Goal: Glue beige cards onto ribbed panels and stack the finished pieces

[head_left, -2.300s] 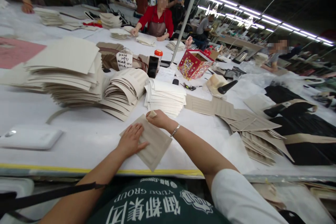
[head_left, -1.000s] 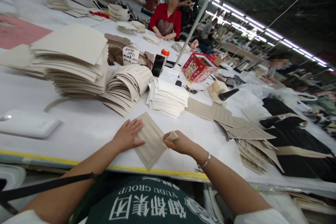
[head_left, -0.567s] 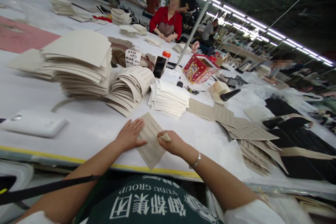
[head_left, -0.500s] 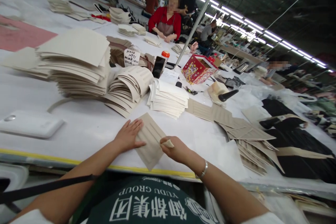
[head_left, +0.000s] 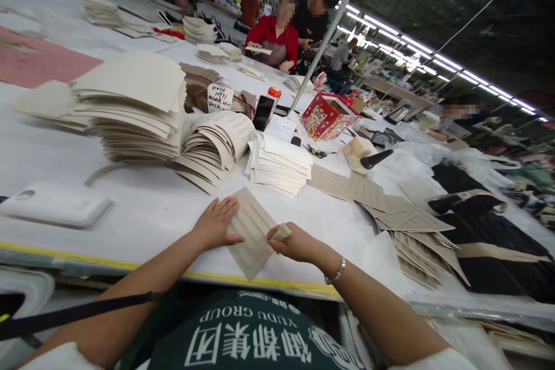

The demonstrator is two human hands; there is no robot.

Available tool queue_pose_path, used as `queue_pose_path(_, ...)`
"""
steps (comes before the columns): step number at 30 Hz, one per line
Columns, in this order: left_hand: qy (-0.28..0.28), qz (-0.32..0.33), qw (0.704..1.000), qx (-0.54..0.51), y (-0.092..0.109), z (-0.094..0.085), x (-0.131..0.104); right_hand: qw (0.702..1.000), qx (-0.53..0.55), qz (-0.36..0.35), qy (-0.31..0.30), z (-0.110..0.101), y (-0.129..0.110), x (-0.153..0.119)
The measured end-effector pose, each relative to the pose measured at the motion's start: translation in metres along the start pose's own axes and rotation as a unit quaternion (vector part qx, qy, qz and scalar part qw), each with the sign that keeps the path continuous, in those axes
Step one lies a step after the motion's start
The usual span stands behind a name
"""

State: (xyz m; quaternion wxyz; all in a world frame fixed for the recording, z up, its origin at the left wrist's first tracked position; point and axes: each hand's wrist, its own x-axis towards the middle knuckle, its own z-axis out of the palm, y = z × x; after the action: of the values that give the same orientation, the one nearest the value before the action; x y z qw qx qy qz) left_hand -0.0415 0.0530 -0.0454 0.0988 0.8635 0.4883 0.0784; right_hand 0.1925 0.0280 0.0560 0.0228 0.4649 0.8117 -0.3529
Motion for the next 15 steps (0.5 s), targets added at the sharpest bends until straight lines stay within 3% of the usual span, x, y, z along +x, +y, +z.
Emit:
queue_pose_path(3,-0.012,0.002,1.0,-0.006,0.0,-0.002,0.0,0.999,0.034,0.015,0.034,0.007,0.001,0.001)
queue_pose_path(8,-0.001,-0.004,1.0,-0.019,0.0,-0.003,-0.002,0.988,-0.069,-0.039,0.134,0.014,-0.031,0.075)
queue_pose_path(10,0.008,-0.009,1.0,-0.023,0.0,-0.002,-0.002,0.983,-0.107,-0.043,0.145,0.016,-0.04,0.089)
queue_pose_path(12,0.007,-0.015,1.0,-0.025,0.0,-0.001,-0.002,0.983,-0.121,-0.036,0.133,0.019,-0.039,0.08)
queue_pose_path(15,-0.016,-0.014,0.999,-0.031,-0.002,-0.002,-0.002,0.989,-0.096,-0.016,0.111,0.027,-0.025,0.035)
